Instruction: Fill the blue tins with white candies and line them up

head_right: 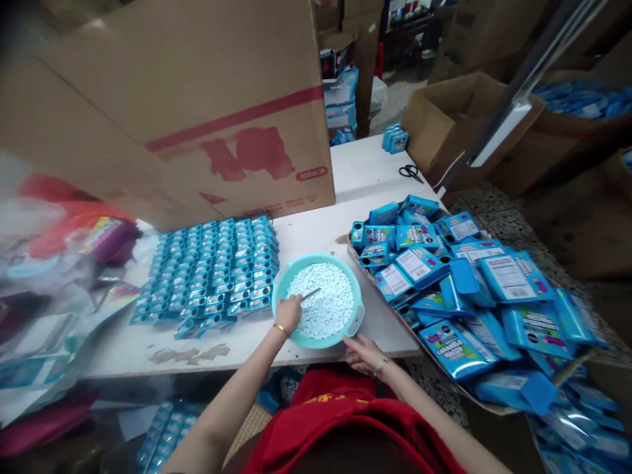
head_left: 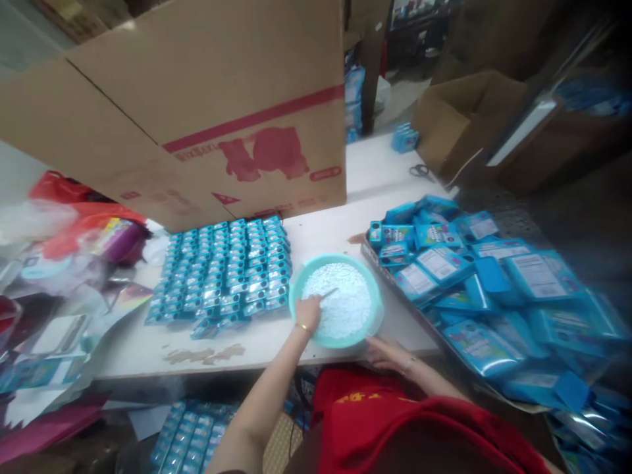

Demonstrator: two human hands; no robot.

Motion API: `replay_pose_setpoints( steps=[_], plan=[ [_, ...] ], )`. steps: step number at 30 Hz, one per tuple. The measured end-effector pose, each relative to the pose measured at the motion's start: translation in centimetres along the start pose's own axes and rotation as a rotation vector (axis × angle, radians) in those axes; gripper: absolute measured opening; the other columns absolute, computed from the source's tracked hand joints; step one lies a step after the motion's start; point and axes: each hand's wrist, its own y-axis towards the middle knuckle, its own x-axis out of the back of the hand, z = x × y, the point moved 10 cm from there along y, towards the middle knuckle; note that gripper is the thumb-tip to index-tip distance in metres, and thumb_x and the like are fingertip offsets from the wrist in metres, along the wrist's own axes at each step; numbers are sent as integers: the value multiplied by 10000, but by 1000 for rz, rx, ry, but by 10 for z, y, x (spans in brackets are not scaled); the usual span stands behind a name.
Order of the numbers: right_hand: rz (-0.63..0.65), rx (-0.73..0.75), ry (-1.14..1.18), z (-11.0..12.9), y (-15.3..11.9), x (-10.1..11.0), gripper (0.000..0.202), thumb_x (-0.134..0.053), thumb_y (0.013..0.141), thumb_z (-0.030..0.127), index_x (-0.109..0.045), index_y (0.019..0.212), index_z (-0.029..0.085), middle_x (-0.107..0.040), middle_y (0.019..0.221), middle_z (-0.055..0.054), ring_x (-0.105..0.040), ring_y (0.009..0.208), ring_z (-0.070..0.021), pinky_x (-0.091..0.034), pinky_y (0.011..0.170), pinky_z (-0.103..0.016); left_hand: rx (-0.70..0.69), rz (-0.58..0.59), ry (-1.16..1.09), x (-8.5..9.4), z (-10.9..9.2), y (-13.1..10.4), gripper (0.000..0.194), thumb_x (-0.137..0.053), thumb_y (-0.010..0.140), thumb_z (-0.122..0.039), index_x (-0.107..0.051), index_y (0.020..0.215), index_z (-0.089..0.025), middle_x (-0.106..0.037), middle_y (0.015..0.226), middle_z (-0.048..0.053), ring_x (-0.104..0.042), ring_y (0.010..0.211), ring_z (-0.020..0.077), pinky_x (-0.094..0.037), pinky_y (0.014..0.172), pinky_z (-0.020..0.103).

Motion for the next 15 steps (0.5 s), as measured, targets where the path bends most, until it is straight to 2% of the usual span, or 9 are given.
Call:
replay_pose_setpoints(
  steps=[3,7,11,13,15],
  plan=[
    [45,-121,167,-5,35,-28,682,-564,788,574,-467,1290,123,-632,1148,-225,-708,811,-242,-567,722,-373,-6,-24,-20,18,37,-4,331,-365,905,-146,-556,1161,-230,-612,1063,76,-623,816,187,-429,717,302],
    [-10,-127,529,-11,51,-42,615,-665,759,471,-491,1285,202,-605,1267,-142,-654,1029,-235,-564,776,-362,33,-92,-39,40,101,-5,287,-368,921,-188,-579,1113,-229,-603,1057,73,-611,887,193,-426,722,278],
    [-117,-70,564,-9,48,-39,483,-679,764,336,-550,1202,177,-678,1147,-118,-667,987,-223,-582,733,-329,146,-174,-41,52,160,-1,304,-379,911,-203,-573,1137,-141,-588,1092,151,-584,987,254,-430,817,335],
    [-155,-77,550,-5,48,-38,393,-647,767,247,-571,1141,151,-718,1011,-108,-685,906,-208,-584,698,-303,171,-280,-65,60,172,-1,350,-433,894,-254,-546,1191,-109,-561,1181,190,-541,1091,292,-418,885,370],
    [-184,-89,545,1,49,-37,338,-595,746,142,-577,1083,128,-727,881,-90,-690,812,-188,-579,668,-277,160,-350,-151,59,168,-4,358,-451,892,-334,-575,1147,-116,-591,1159,184,-546,1097,292,-422,895,369]
  ],
)
